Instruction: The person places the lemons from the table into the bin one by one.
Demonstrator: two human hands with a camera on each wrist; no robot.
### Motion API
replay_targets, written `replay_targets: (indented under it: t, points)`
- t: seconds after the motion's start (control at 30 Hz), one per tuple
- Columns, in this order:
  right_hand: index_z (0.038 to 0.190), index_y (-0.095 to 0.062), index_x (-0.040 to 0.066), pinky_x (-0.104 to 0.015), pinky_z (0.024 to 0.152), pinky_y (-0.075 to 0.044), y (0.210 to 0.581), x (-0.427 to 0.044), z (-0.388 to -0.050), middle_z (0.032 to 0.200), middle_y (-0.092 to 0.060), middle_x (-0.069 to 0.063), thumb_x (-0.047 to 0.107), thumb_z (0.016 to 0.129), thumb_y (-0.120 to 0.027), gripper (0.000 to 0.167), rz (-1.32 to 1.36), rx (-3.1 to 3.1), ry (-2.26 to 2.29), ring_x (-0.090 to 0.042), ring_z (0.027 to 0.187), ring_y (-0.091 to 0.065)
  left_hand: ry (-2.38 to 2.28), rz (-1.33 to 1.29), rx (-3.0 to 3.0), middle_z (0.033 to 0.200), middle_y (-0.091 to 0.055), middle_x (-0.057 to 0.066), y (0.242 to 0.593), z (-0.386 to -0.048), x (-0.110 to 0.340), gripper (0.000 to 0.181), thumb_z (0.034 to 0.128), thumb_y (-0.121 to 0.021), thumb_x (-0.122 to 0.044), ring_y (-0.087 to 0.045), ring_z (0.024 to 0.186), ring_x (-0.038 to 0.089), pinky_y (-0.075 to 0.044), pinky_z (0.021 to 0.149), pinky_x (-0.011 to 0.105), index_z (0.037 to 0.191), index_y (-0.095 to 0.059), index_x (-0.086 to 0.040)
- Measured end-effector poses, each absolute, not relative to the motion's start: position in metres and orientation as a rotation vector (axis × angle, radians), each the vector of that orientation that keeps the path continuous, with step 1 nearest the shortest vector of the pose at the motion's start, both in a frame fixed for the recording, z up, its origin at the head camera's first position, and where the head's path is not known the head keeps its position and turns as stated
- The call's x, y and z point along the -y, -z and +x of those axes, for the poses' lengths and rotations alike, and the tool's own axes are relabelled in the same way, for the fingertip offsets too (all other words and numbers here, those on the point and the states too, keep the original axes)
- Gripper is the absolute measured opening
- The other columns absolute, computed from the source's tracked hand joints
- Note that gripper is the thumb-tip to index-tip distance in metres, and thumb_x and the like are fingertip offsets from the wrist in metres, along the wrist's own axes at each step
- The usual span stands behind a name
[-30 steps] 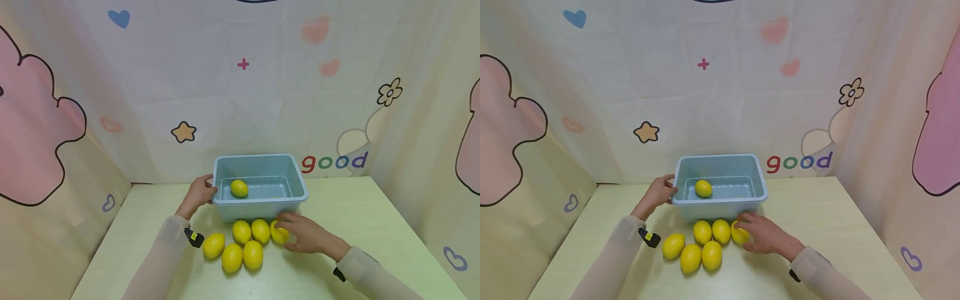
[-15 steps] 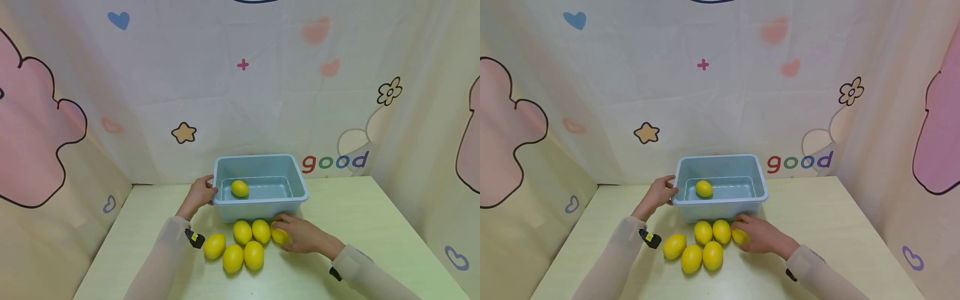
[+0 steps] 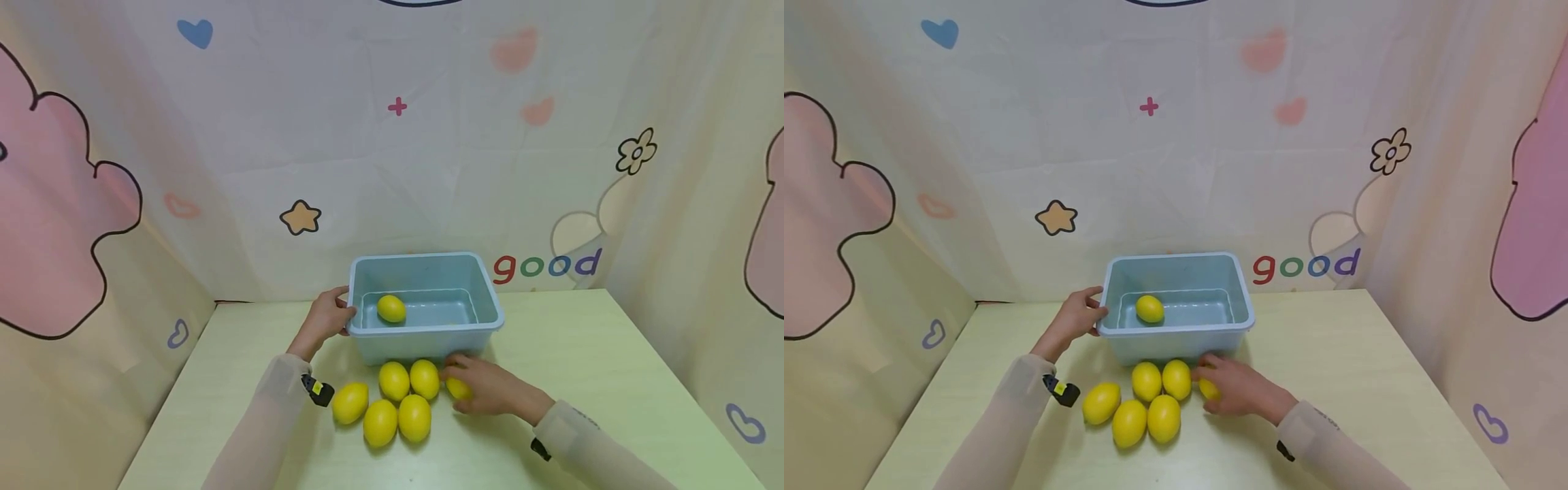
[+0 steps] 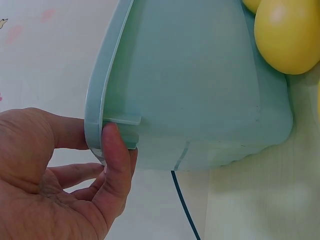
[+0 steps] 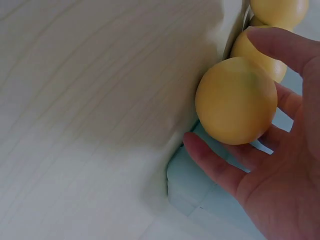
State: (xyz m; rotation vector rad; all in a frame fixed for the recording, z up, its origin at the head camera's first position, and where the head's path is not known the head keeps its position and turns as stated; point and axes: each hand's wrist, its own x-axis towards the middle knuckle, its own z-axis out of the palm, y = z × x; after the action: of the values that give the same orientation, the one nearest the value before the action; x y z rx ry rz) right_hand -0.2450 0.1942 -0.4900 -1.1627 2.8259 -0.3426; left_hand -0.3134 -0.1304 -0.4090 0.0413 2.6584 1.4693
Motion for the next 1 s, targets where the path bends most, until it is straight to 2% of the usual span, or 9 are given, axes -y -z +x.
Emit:
replay_targets:
  t: [0.3, 0.6, 0.83, 1.0]
  points:
    - [0.118, -0.063, 0.016, -0.042, 0.094, -0.053, 0.497, -0.194, -0.244, 0.119, -0.057, -0.001, 0.026, 0.08, -0.079, 0.042, -1.097, -2.813, 0.328, -0.019, 0.099, -0.056, -1.461, 0.031, -2.658, 0.108, -0.062, 0.02, 0.41, -0.314, 0.131, 0.059, 0.0932, -0.062, -0.012, -0.066, 0.075, 0.022, -0.06, 0.06, 0.028, 0.149, -0.041, -0.007]
    - [0.099, -0.066, 0.017, -0.038, 0.088, -0.053, 0.501, -0.192, -0.242, 0.113, -0.059, -0.002, 0.025, 0.08, -0.078, 0.024, -1.09, -2.828, 0.322, -0.016, 0.092, -0.054, -1.466, 0.026, -2.651, 0.109, -0.062, 0.02, 0.412, -0.314, 0.13, 0.059, 0.0929, -0.062, -0.012, -0.066, 0.075, 0.023, -0.06, 0.06, 0.028, 0.148, -0.042, -0.008]
    - [0.095, -0.066, 0.017, -0.032, 0.08, -0.052, 0.506, -0.194, -0.243, 0.099, -0.056, 0.004, 0.017, 0.076, -0.078, 0.022, -1.106, -2.866, 0.357, -0.011, 0.084, -0.05, -1.473, 0.029, -2.647, 0.109, -0.062, 0.019, 0.412, -0.314, 0.13, 0.059, 0.0934, -0.062, -0.014, -0.066, 0.076, 0.023, -0.061, 0.061, 0.028, 0.148, -0.042, -0.009]
    - [0.089, -0.066, 0.018, -0.028, 0.073, -0.048, 0.505, -0.196, -0.241, 0.09, -0.053, 0.008, 0.017, 0.073, -0.077, 0.02, -1.104, -2.888, 0.357, -0.008, 0.078, -0.046, -1.481, 0.032, -2.644, 0.108, -0.062, 0.019, 0.412, -0.315, 0.131, 0.058, 0.0935, -0.062, -0.013, -0.066, 0.076, 0.023, -0.06, 0.06, 0.028, 0.148, -0.042, -0.009]
